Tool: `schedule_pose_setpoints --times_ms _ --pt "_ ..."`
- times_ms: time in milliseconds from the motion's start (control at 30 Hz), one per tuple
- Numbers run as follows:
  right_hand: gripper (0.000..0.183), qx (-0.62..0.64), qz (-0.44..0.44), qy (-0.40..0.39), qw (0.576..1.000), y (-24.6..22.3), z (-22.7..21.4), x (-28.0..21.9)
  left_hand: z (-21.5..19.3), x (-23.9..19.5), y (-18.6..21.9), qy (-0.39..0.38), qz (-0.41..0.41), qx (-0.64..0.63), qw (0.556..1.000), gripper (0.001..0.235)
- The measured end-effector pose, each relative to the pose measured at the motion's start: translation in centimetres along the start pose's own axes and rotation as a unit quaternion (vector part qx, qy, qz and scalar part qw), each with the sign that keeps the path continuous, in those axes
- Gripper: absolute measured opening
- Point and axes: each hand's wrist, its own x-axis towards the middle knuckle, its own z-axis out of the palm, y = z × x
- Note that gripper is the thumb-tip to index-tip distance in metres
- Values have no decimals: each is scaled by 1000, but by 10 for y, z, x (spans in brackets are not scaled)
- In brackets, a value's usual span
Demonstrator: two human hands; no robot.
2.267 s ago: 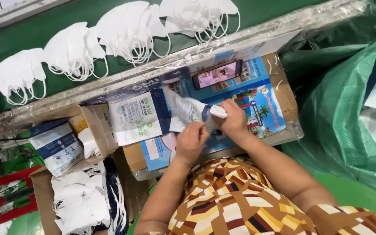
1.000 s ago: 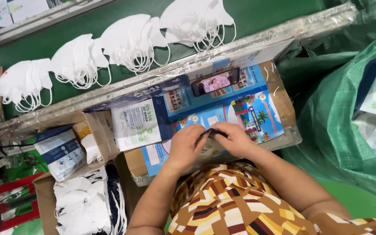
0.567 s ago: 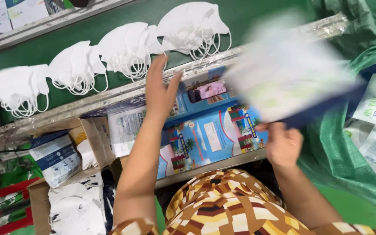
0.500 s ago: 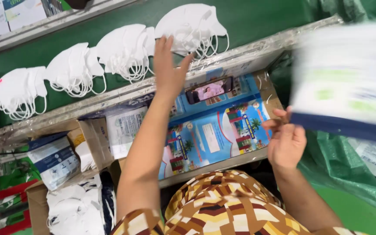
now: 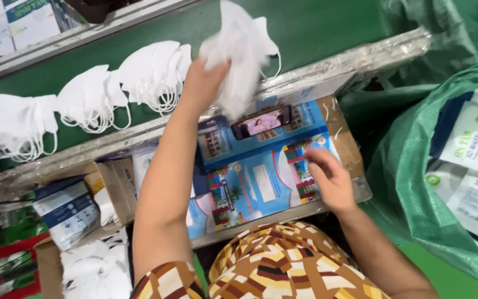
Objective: The person places face masks into individual plastic pouches and seals the pouches by hand.
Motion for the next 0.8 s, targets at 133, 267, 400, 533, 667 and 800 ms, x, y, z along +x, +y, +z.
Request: schedule_pose_setpoints --times_ms 133,267,400,533,667,800 --pt "67 134 8 -44 990 -43 43 28 5 -145 -25 -103 -193 -82 972 42" --pt "65 174 237 -133 946 -16 82 11 38 -250 -70 -126 -153 -258 946 54" --pt "36 22 71 -126 989 35 68 -13 11 -230 -28 48 72 -319 944 57" --pt "39 106 147 -123 976 30 48 -25 -5 -145 14 98 77 -45 991 50" --pt "41 71 169 -93 979 43 36 -37 50 -21 5 71 170 155 971 47" --pt "32 105 148 -111 977 52 21 -46 105 56 10 81 110 347 928 53"
